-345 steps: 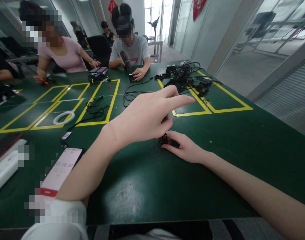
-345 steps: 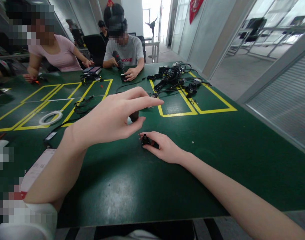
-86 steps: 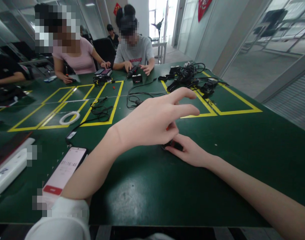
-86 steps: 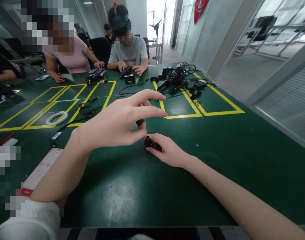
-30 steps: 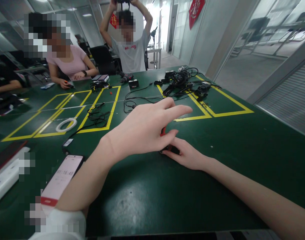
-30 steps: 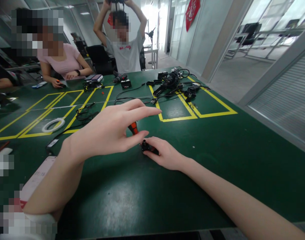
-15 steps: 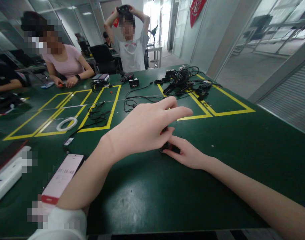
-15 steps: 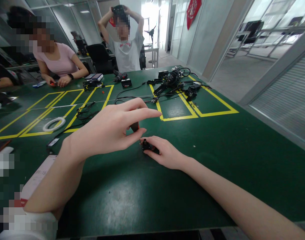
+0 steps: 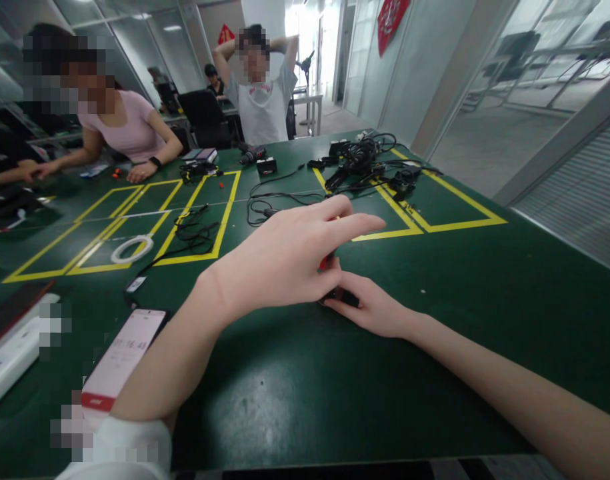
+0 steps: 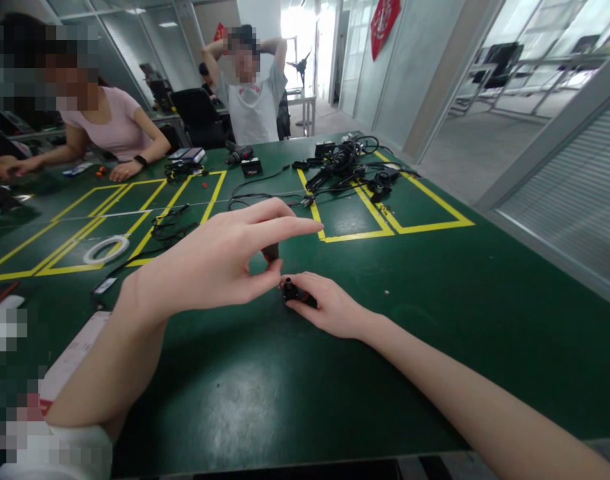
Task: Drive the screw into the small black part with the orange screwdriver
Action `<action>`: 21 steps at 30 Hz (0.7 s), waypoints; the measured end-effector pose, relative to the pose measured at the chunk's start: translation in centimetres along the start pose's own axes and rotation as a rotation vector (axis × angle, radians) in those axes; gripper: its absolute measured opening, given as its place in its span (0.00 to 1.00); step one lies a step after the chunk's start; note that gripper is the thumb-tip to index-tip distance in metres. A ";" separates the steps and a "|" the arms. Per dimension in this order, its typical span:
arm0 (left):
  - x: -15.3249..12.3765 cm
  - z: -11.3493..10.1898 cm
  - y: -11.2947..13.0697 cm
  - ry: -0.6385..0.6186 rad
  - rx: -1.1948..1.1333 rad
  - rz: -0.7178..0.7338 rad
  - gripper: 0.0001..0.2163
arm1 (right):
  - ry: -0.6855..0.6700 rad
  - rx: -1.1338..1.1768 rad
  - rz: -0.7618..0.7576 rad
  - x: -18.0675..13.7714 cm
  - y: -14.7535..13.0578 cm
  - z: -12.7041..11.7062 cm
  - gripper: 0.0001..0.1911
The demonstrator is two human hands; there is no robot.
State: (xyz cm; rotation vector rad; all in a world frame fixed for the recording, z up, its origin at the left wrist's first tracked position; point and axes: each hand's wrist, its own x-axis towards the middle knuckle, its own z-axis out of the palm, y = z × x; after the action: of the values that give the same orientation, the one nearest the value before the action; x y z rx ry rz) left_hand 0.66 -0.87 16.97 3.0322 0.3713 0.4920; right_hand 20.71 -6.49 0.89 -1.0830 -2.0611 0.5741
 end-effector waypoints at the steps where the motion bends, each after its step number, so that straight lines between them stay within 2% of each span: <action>1: 0.0 0.0 0.0 0.004 0.003 -0.009 0.22 | -0.007 0.003 0.002 0.0 0.0 0.0 0.07; 5: 0.0 -0.1 0.0 0.002 0.041 -0.048 0.19 | -0.021 0.004 0.014 0.0 0.0 -0.1 0.09; 16: -0.1 -0.2 0.1 0.012 0.028 0.008 0.21 | -0.007 0.003 0.019 -0.1 0.1 0.1 0.08; 21: -0.1 -0.2 0.1 0.017 0.055 -0.014 0.21 | -0.003 0.002 -0.001 0.0 0.1 0.1 0.08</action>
State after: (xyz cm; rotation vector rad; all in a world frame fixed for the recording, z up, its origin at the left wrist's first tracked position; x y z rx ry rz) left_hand 0.50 -0.99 17.09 3.0778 0.4137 0.5152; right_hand 20.71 -6.44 0.76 -1.0800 -2.0636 0.5779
